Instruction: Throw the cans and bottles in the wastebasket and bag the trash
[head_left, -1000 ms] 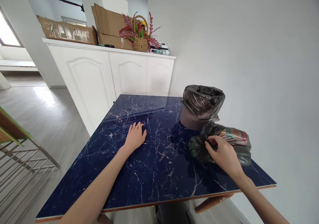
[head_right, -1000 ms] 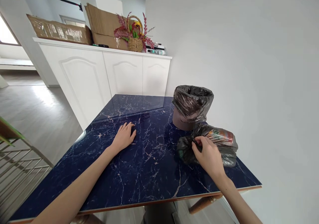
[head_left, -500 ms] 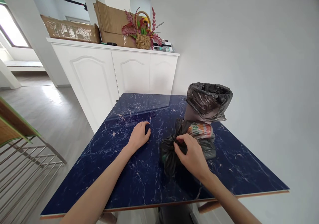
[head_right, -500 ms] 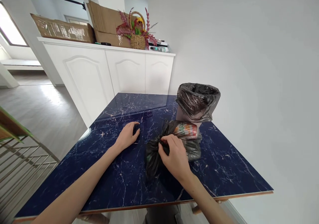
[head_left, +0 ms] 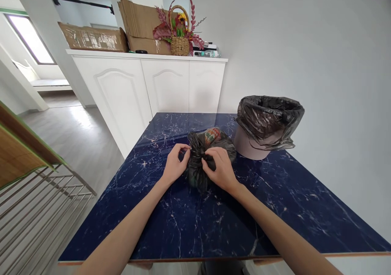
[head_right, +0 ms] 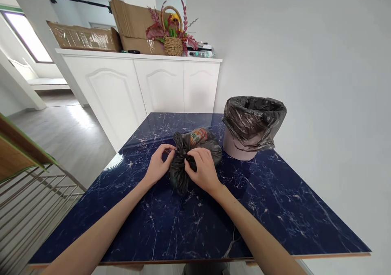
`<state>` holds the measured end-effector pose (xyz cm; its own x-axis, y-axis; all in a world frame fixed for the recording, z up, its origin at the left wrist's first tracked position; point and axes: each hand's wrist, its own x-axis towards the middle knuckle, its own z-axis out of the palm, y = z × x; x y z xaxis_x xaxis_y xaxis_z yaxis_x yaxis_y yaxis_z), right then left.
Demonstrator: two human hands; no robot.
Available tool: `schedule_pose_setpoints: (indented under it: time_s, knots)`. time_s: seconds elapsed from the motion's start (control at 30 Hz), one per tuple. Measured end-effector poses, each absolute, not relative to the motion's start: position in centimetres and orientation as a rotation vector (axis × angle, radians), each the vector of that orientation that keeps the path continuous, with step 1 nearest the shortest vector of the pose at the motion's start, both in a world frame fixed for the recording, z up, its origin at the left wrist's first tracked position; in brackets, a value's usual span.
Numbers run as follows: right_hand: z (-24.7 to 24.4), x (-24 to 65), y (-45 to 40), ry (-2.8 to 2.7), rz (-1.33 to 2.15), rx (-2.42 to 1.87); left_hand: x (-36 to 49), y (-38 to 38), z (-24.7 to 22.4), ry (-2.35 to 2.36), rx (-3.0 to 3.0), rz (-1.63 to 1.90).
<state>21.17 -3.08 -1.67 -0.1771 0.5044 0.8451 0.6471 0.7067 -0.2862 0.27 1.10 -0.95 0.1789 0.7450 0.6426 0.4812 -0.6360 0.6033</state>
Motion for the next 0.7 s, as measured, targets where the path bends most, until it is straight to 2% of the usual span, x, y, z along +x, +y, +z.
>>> schedule_pose_setpoints:
  time_s: [0.37, 0.7]
  knots:
    - [-2.2, 22.5, -2.9, -1.650, -0.010, -1.018, 2.2, -1.1, 0.2, 1.065, 2.337, 1.425]
    - [-1.7, 23.1, -3.1, -1.619, -0.050, -1.101, 2.5, -1.6, -0.1, 1.082, 2.517, 1.288]
